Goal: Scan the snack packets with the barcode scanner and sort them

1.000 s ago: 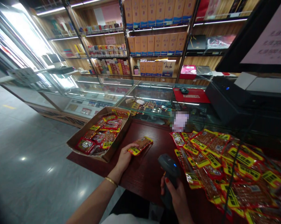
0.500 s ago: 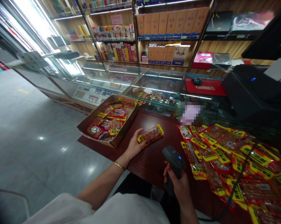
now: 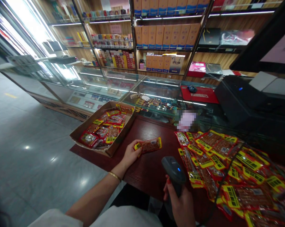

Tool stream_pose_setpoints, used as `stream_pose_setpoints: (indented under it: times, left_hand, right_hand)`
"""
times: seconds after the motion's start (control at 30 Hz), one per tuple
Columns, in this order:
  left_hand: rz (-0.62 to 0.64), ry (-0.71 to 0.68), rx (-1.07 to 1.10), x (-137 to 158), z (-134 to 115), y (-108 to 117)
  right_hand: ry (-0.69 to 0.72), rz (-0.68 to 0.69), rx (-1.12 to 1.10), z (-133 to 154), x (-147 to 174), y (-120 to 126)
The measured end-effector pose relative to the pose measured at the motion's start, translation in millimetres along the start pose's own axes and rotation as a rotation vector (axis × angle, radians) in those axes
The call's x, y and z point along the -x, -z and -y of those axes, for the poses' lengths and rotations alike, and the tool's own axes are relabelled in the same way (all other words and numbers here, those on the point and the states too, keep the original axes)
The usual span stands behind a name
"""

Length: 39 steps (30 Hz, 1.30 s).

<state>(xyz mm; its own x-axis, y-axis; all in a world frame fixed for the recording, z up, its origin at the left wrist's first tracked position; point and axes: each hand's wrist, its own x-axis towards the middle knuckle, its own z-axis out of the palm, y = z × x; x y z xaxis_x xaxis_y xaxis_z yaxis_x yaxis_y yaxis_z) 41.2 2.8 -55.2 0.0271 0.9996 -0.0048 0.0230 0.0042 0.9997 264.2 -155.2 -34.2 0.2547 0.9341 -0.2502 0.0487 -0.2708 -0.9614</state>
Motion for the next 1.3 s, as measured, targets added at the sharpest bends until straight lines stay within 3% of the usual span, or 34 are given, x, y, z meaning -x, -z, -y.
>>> stream_pose_setpoints:
  times: [0.23, 0.37, 0.47, 0.6, 0.83, 0.93, 1.0, 1.07, 1.13, 1.2, 1.3]
  left_hand:
    - [-0.007, -0.011, 0.033, -0.1, 0.9, 0.8]
    - [-0.053, 0.052, 0.133, -1.9, -6.9, -0.6]
    - [-0.068, 0.146, 0.275, -9.6, -19.5, -14.0]
    - [0.075, 0.215, 0.378, -24.2, -43.6, -68.0]
    - [0.494, 0.264, 0.271, -57.9, -78.2, -223.1]
    - [0.578, 0.255, 0.213, -58.2, -82.9, -253.4]
    - [0.557, 0.197, 0.202, -50.4, -83.9, -241.0]
    - [0.538, 0.050, 0.127, -41.5, -87.0, -199.4]
    - [0.483, -0.164, -0.048, -36.4, -95.9, -134.2]
    - [0.336, -0.333, -0.275, -38.4, -111.2, -56.9]
    - [0.031, -0.364, -0.712, -57.9, -135.7, 57.0]
  right_hand:
    - [0.011, -0.023, -0.032, -1.2, -1.3, -2.8]
    - [0.002, 0.023, -0.284, -10.8, -9.8, -8.4]
    - [0.003, 0.043, -0.393, -19.5, -18.4, -11.3]
    - [0.010, 0.024, -0.499, -29.2, -24.5, -11.4]
    - [0.039, -0.085, -0.650, -44.6, -21.0, -5.4]
    - [0.041, -0.119, -0.671, -44.4, -22.0, -4.1]
    - [0.035, -0.112, -0.667, -42.2, -21.6, -3.4]
    - [0.024, -0.090, -0.662, -40.1, -18.8, -2.1]
    - [-0.005, -0.060, -0.660, -39.5, -15.0, 0.8]
    - [-0.055, -0.026, -0.640, -40.7, -13.5, 4.9]
    - [-0.096, 0.022, -0.550, -42.1, -16.9, 8.6]
